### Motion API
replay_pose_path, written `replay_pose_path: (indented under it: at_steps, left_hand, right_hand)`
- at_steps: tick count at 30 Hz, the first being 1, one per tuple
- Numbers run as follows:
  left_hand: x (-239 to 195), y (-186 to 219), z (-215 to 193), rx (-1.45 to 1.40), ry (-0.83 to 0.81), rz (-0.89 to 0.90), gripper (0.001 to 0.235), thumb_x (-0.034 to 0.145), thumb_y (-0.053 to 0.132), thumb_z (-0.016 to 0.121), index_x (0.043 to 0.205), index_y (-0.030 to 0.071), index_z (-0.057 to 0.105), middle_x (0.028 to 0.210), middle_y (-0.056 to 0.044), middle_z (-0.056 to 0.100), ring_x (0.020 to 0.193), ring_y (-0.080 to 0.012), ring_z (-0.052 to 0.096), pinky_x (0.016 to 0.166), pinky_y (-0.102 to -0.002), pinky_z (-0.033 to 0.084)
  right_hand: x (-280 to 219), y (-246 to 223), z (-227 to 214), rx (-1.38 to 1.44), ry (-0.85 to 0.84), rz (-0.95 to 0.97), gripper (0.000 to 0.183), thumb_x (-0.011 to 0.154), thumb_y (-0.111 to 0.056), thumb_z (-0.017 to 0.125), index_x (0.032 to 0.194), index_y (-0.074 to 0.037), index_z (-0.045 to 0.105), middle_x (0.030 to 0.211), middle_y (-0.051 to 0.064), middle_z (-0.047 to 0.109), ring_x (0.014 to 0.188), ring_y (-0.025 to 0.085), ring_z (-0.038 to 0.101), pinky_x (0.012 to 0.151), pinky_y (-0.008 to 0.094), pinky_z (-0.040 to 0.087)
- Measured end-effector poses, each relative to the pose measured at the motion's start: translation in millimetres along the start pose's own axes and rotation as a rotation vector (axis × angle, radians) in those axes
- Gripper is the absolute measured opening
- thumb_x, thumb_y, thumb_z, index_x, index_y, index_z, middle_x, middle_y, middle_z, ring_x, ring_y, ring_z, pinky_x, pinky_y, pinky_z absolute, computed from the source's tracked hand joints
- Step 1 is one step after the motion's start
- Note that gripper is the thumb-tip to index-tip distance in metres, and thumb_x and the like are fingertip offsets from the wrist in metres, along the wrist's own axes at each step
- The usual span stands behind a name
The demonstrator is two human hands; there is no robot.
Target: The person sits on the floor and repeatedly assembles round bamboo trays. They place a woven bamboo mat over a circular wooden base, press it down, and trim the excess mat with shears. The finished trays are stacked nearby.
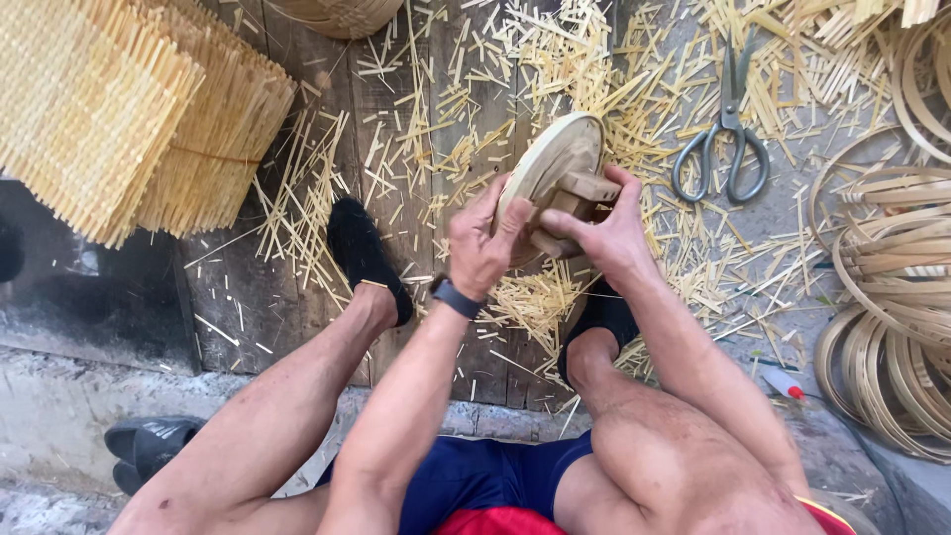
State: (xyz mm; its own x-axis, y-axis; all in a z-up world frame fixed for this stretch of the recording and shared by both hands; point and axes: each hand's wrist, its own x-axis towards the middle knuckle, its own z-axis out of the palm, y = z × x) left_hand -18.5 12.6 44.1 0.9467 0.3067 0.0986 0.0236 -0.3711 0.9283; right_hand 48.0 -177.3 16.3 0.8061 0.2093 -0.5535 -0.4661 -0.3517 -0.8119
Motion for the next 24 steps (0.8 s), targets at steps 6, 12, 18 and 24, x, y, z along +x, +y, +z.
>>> replay_pose_path:
  at_steps: [6,12,18,24]
  left_hand:
    - [13,3,17,0.086,0.075,-0.28,0.052,0.105,0.045,0.051,0.139,0.008,0.066,0.077,-0.013,0.07,0.069,-0.0138,0.067,0.065,-0.031,0.053]
    - [11,-44,5,-0.025,0.068,-0.116,0.058,0.111,0.058,0.047,0.126,0.006,0.069,0.086,-0.01,0.073,0.074,-0.014,0.069,0.063,-0.031,0.054]
    - [33,-155,-53,0.26,0.052,-0.6,0.084,0.11,0.069,0.044,0.071,-0.004,0.063,0.056,-0.007,0.054,0.053,-0.0172,0.052,0.052,-0.035,0.037]
    - [52,-175,-50,0.205,0.214,-0.419,0.063,0.102,0.062,0.058,0.108,0.0,0.068,0.096,-0.014,0.069,0.091,-0.0209,0.065,0.081,-0.032,0.053]
  right_hand:
    - [5,1,12,-0.007,0.108,-0.109,0.098,0.071,-0.042,0.093,0.137,0.001,0.033,0.126,0.022,0.055,0.117,0.028,0.058,0.1,0.039,0.051]
    - [6,7,-8,0.215,0.011,-0.042,0.088,0.065,-0.03,0.085,0.133,-0.002,0.036,0.12,0.017,0.052,0.109,0.026,0.06,0.09,0.037,0.059]
    - [4,19,-89,0.576,-0.029,-0.108,0.072,0.077,-0.035,0.076,0.136,-0.006,0.044,0.119,0.012,0.056,0.107,0.025,0.062,0.092,0.041,0.058]
    - [29,51,-122,-0.556,0.438,0.081,0.093,0.07,-0.039,0.092,0.139,-0.006,0.04,0.125,0.021,0.061,0.113,0.037,0.063,0.099,0.049,0.052]
